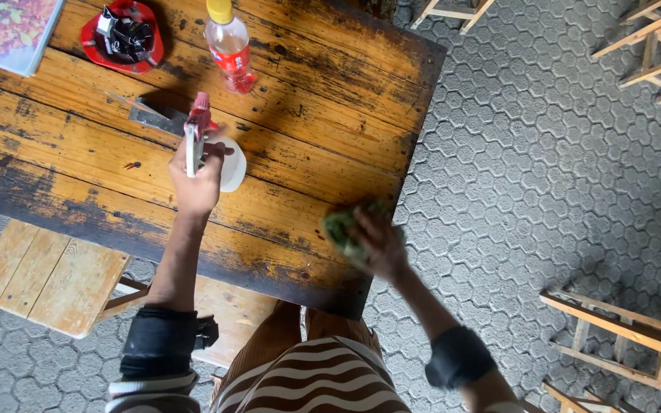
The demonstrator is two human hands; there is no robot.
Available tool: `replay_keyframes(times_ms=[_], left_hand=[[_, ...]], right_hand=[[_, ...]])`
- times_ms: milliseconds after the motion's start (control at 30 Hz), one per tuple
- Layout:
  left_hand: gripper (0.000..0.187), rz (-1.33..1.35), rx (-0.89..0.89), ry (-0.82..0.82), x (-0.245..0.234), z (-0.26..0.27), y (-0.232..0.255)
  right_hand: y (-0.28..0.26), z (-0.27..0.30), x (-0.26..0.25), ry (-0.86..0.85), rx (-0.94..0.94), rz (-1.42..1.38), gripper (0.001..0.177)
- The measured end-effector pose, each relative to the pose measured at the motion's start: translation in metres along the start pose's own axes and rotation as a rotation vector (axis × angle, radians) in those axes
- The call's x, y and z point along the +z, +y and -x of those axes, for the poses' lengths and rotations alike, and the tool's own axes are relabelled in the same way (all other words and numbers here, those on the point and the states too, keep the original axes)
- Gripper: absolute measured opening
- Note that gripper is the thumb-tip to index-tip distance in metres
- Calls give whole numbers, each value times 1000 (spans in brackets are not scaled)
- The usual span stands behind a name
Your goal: Wiping down multiple wooden tables using a cleaning spray and a green cloth.
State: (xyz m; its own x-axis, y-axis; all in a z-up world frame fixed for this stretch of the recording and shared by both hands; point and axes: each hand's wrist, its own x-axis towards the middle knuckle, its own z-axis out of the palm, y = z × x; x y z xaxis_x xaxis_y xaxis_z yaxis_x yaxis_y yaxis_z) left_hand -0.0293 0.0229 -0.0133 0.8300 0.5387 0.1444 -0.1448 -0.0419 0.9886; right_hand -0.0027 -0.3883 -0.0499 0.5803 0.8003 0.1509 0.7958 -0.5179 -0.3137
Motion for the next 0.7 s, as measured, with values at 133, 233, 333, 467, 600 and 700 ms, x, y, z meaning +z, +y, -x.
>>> replay_keyframes(times_ms=[133,233,333,467,600,700], left_hand=[[17,53,-47,25,2,3,-14],[10,91,-76,84,5,0,-17],[9,108,-55,101,8,-3,-17],[18,119,-62,104,9,-4,-7],[23,92,-86,94,3,0,-22],[16,121,-27,84,4,1,-30]], right_hand=[[89,-31,28,-46,201,162,68],[104,-73,39,-94,283,317,62],[78,-97,53,-88,236,355,59],[-13,-89,66,-114,55,151,66],[-101,-40,50,-174,-68,-21,68],[-121,21,46,-60,-222,-85,52]])
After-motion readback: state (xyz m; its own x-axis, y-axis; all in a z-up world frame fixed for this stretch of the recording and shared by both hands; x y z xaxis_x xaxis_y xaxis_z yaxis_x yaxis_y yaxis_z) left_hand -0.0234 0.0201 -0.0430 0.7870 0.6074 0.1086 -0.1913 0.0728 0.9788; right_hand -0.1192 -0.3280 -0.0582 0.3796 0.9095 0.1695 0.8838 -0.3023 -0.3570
